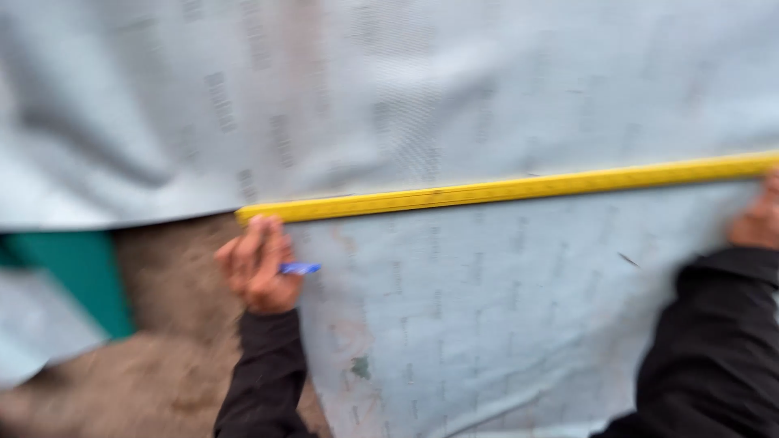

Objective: Measuring and marking upholstery fabric with a ruler and pen on a cutting table.

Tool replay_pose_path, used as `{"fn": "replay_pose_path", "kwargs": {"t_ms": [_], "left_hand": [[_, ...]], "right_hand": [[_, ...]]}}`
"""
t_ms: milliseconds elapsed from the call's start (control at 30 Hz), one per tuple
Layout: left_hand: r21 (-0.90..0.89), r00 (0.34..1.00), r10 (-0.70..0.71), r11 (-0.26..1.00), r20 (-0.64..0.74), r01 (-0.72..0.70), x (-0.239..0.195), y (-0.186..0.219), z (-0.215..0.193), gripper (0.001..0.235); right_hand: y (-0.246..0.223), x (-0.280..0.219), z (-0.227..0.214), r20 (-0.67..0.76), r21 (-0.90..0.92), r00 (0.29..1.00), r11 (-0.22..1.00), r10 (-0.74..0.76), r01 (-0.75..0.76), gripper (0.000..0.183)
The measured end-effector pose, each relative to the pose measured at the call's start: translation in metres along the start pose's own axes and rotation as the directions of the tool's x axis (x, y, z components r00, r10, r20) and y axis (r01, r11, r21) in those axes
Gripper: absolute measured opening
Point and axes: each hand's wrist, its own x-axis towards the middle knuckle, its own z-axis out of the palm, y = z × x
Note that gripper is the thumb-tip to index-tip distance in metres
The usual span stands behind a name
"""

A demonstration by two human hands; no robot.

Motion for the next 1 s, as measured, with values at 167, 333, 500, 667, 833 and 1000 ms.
{"fn": "replay_pose_path", "kwargs": {"t_ms": [167,333,500,667,833,1000], "left_hand": [[-0.018,1.0,0.012,1.0,0.013,-0.012,-0.004,0.003,0.001,0.028],[-0.051,0.997,0.073,0.996,0.003,-0.073,0.0,0.003,0.0,0.028],[0.015,0.974,0.191,0.981,0.121,-0.195,-0.02,-0.024,0.0,0.037],[-0.053,0.982,0.173,0.984,0.08,-0.169,-0.032,-0.03,0.01,0.036],[0.079,0.98,0.115,0.988,0.163,-0.13,-0.016,-0.012,-0.002,0.033],[0.001,0.986,0.159,0.987,0.056,-0.159,-0.026,-0.025,0.009,0.034]], "right_hand": [[-0.15,0.062,-0.11,-0.45,0.161,0.853,0.963,0.265,-0.214,0.066],[-0.167,0.068,-0.115,-0.372,0.149,0.808,0.889,0.456,-0.433,0.076],[-0.191,0.08,-0.129,-0.233,0.258,0.76,0.792,0.607,-0.553,0.082],[-0.189,0.079,-0.128,-0.19,0.26,0.759,0.778,0.623,-0.573,0.083],[-0.19,0.08,-0.127,-0.184,0.235,0.771,0.789,0.609,-0.567,0.084],[-0.191,0.081,-0.13,-0.188,0.227,0.775,0.794,0.604,-0.564,0.083]]}}
